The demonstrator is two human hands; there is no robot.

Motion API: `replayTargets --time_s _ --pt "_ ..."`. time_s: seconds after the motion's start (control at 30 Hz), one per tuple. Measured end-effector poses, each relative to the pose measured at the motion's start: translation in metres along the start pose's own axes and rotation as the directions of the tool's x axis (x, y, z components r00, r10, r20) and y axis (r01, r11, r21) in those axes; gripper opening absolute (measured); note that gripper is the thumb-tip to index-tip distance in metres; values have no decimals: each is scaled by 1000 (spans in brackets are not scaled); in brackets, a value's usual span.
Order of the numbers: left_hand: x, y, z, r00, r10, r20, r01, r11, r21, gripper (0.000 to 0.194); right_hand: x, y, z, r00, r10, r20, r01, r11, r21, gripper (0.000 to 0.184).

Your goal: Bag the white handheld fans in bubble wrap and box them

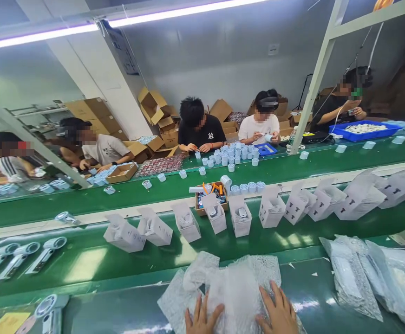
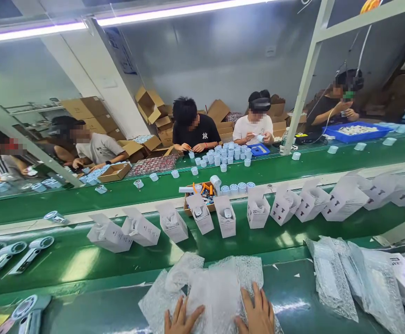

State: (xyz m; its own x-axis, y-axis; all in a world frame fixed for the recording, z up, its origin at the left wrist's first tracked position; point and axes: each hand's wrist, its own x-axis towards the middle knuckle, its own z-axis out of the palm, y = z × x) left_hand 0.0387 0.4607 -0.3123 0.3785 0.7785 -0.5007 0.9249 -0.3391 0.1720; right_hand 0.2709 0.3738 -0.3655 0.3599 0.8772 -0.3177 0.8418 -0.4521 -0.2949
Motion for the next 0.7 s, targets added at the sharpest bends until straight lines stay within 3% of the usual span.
replayTargets --time_s 0.13,0.23,0.3,0.4,0.5,0.57,0.6,0.67,0.7 --pt "-14 1 -42 998 -43 -43 41 998 -47 74 -3 43 -3 997 37 -65 -33 997 71 54" --pt "-8 32 -63 988 -138 -72 119 966 -228 69 4 64 -17 999 7 -50 -1 993 120 36" --pt "6 61 -65 974 -218 -55 186 919 -348 63 5 71 -28 999 -31 -22 34 986 166 33" --pt "29 100 -58 948 -319 4 295 871 -393 50 -5 76 -42 991 -123 51 108 968 225 45" --pt "35 122 -51 947 -321 -5 298 886 -356 34 -22 88 -48 935 -294 197 253 945 208 81" --pt "23 127 -44 966 -246 -78 206 917 -340 31 -31 99 -46 895 -363 259 323 928 185 100" --pt "14 128 -38 983 -144 -114 102 944 -313 30 -34 105 -44 888 -376 263 339 924 178 98" --pt "-3 126 -18 977 182 -107 -200 962 -188 39 -36 117 -39 895 -386 224 354 920 169 70" --pt "-10 125 -5 936 348 -51 -352 930 -105 48 -36 123 -38 898 -398 189 370 914 167 55"
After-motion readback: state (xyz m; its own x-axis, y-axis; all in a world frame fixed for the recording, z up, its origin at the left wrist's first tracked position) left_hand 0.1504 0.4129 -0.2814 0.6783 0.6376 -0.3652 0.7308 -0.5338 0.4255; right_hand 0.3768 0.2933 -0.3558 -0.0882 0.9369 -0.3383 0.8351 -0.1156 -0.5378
